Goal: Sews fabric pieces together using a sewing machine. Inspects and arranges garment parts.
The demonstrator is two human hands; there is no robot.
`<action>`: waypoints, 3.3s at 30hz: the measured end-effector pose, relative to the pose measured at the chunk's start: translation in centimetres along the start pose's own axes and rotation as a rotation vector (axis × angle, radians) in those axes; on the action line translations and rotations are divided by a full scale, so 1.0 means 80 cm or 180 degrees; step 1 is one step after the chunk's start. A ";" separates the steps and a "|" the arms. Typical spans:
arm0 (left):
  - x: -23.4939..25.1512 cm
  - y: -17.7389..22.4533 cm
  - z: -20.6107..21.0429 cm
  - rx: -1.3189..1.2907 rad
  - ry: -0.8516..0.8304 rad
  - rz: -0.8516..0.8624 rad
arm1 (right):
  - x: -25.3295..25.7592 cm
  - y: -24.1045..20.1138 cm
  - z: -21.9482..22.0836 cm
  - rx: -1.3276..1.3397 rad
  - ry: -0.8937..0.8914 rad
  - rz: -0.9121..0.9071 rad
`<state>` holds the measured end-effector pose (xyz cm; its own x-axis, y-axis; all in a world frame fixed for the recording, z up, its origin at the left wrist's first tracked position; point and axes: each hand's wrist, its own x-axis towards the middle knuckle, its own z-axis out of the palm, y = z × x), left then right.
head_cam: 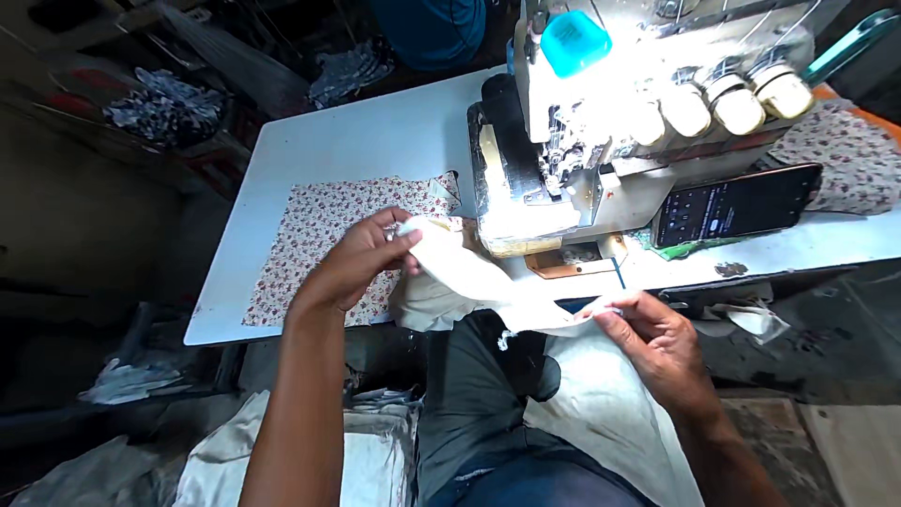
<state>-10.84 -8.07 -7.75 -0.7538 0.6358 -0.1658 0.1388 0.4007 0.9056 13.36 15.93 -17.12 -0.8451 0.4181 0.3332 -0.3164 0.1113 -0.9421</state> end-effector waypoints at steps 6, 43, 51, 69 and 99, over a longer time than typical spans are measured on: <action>0.005 -0.007 0.017 0.0533 0.0618 -0.0159 | 0.003 0.022 -0.008 -0.1279 0.0346 0.0342; 0.003 0.066 0.077 0.2777 0.0046 0.2487 | 0.022 0.018 -0.001 -0.2739 0.0212 -0.0352; 0.018 0.082 0.081 0.2979 0.0009 0.2496 | 0.027 0.018 -0.015 -0.3599 0.0044 -0.0067; 0.030 0.092 0.122 0.1939 0.0095 0.2928 | 0.085 -0.026 0.019 -0.1622 -0.0155 -0.1010; -0.096 -0.029 0.062 0.3576 0.0556 0.1251 | 0.031 0.008 0.084 -0.2728 -0.0880 -0.0831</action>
<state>-2.20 -10.66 -10.52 -0.5993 0.7802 0.1792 0.7953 0.6058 0.0220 8.15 10.98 -16.66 -0.8994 0.0694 0.4316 -0.1779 0.8438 -0.5063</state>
